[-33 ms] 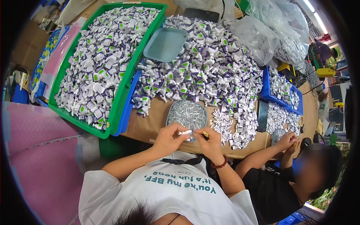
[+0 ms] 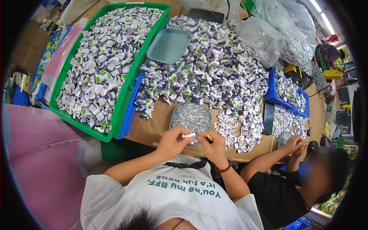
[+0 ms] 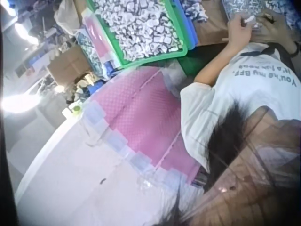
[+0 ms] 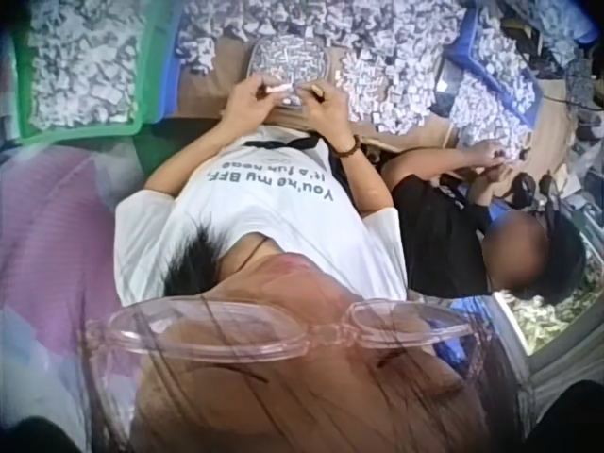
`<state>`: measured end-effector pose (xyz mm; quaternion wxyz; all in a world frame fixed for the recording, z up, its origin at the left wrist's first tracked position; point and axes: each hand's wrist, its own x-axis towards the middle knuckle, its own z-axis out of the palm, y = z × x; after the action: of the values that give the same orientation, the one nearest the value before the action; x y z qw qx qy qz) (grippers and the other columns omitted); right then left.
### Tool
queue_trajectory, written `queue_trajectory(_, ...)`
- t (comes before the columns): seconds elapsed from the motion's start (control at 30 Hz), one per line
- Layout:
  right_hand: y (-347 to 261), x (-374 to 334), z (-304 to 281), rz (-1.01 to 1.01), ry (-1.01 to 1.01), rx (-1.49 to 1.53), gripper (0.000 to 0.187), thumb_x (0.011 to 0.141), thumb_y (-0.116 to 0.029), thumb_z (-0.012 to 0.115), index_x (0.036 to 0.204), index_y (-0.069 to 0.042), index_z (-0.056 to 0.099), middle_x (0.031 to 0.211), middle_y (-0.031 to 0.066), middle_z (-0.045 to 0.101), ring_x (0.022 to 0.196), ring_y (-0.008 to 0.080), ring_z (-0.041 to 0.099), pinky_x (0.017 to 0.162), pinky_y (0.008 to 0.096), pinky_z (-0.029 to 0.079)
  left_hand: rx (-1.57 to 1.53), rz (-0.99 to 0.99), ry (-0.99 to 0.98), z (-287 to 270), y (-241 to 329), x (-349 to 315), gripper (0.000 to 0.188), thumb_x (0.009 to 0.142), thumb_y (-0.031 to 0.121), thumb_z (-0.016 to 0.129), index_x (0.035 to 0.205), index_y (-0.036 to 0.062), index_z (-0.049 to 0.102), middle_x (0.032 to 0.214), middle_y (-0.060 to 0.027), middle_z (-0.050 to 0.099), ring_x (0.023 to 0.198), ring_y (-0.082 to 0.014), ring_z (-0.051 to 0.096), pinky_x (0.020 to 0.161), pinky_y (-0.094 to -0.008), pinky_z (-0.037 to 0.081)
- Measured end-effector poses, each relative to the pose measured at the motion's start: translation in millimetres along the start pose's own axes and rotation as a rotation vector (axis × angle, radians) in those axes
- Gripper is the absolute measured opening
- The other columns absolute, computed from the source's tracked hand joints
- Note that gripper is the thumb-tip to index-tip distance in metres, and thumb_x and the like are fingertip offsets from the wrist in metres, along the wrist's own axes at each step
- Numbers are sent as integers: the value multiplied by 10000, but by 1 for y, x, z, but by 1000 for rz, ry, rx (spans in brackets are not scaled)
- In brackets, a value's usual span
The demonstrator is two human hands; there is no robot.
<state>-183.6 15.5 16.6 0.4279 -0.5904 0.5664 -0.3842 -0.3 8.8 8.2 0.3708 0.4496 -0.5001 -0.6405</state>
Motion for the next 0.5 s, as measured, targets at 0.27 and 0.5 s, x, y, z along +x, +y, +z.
queue_trajectory(0.27,-31,14,-11,10,-214,-97,236,812,-47,643,1044,-12,623,843,121,636,677,236,599,607,301,474,329,-117,-292,-8,-1,8,179,942,158,491,1052,20,522,843,-61,607,733,-111,586,646,-241,463)
queue_trajectory(0.5,-9,4,-26,-112,-314,-191,471,841,-64,617,1290,-34,479,856,177,639,737,283,624,668,302,478,-380,-430,-291,-18,2,12,276,990,320,381,1041,66,477,674,-16,496,539,-55,406,458,-187,297)
